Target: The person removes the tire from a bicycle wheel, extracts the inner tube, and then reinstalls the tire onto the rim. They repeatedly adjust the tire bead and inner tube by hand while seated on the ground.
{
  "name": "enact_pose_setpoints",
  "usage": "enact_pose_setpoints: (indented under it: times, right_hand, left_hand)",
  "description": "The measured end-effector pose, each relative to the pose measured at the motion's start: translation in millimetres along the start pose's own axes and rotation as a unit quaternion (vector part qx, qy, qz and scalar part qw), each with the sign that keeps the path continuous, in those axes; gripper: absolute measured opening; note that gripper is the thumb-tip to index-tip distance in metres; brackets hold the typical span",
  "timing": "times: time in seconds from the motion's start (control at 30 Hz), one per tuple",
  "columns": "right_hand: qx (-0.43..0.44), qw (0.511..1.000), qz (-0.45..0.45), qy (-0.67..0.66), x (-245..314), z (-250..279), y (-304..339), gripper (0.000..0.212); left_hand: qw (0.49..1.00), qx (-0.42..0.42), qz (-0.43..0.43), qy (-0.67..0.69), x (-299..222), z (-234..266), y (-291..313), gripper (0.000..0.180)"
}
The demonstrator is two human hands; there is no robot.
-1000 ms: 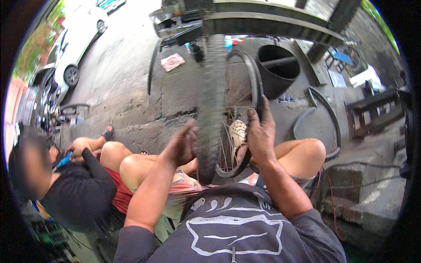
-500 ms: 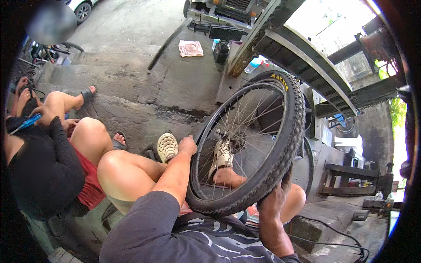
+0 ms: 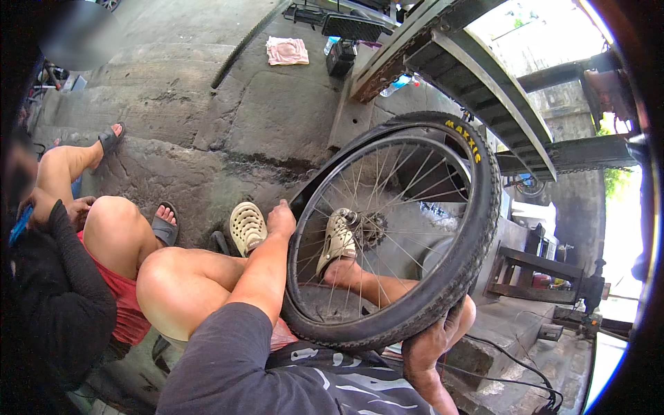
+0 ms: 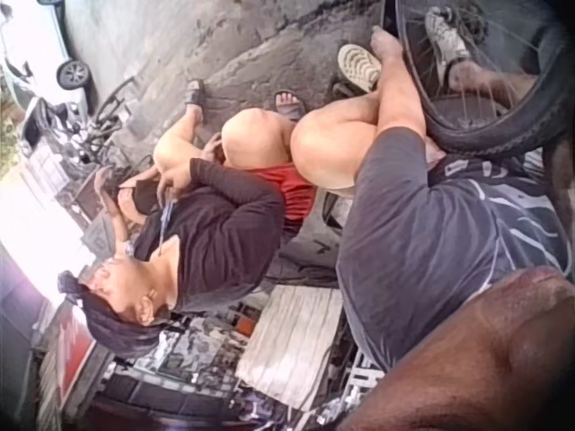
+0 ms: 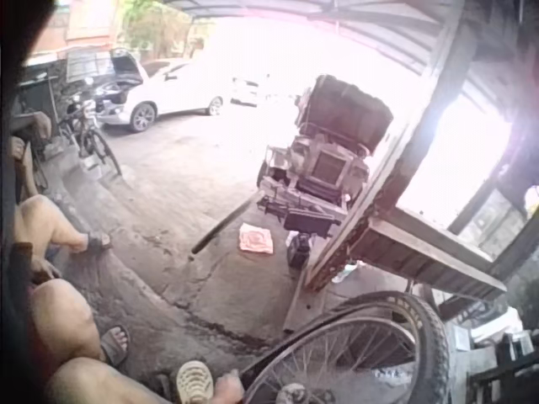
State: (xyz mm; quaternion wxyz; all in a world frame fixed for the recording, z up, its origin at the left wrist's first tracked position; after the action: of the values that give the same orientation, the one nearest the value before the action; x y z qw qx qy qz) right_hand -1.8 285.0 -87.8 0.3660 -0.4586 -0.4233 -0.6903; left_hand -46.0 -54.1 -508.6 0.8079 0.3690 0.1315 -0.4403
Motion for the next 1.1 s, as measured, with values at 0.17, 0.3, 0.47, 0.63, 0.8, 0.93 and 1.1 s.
enact_pose_setpoints:
  times: [0.17, 0.3, 0.47, 0.63, 0.8, 0.93, 1.1]
  right_hand:
    - [0.098, 0.991, -0.056, -0.069, -1, -6, -24, 0.045]
    - [0.215, 0.963, -0.107, -0.121, 9, -45, -30, 0.047]
    - [0.219, 0.958, -0.124, -0.141, 25, -86, -18, 0.048]
    - [0.219, 0.958, -0.134, -0.128, 41, -104, -21, 0.046]
    - [0.240, 0.947, -0.151, -0.150, 42, -133, -51, 0.042]
    - [0.318, 0.917, -0.162, -0.179, 65, -171, -36, 0.044]
    - [0.242, 0.961, -0.044, -0.127, 54, -201, -56, 0.048]
  left_hand:
    - [0.998, 0.040, -0.042, 0.011, 19, -4, -9, 0.033]
    - [0.984, 0.154, -0.086, -0.028, 5, -13, 0, 0.061]
    - [0.956, 0.236, -0.162, -0.058, 13, -35, -2, 0.091]
    - [0.955, 0.259, -0.143, -0.016, 9, -27, 20, 0.092]
    - [0.924, 0.287, -0.167, -0.187, -67, 61, 12, 0.052]
    - [0.935, 0.114, -0.196, 0.272, -205, 233, 84, 0.076]
    - [0.831, 0.169, -0.314, 0.428, -255, 298, 226, 0.078]
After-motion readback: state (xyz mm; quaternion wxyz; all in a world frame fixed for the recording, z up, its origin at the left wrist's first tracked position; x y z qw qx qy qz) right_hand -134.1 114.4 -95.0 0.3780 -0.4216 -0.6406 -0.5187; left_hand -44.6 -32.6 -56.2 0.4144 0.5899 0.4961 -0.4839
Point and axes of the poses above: each hand's wrist, its own y-axis away from the middle knuckle, its own z-axis out of the back of the hand, x = y × z, the point moved 8 cm from there along -y, towards the middle knuckle, and after that the axes turned 13 degrees about -z, right-handed, at the moved point
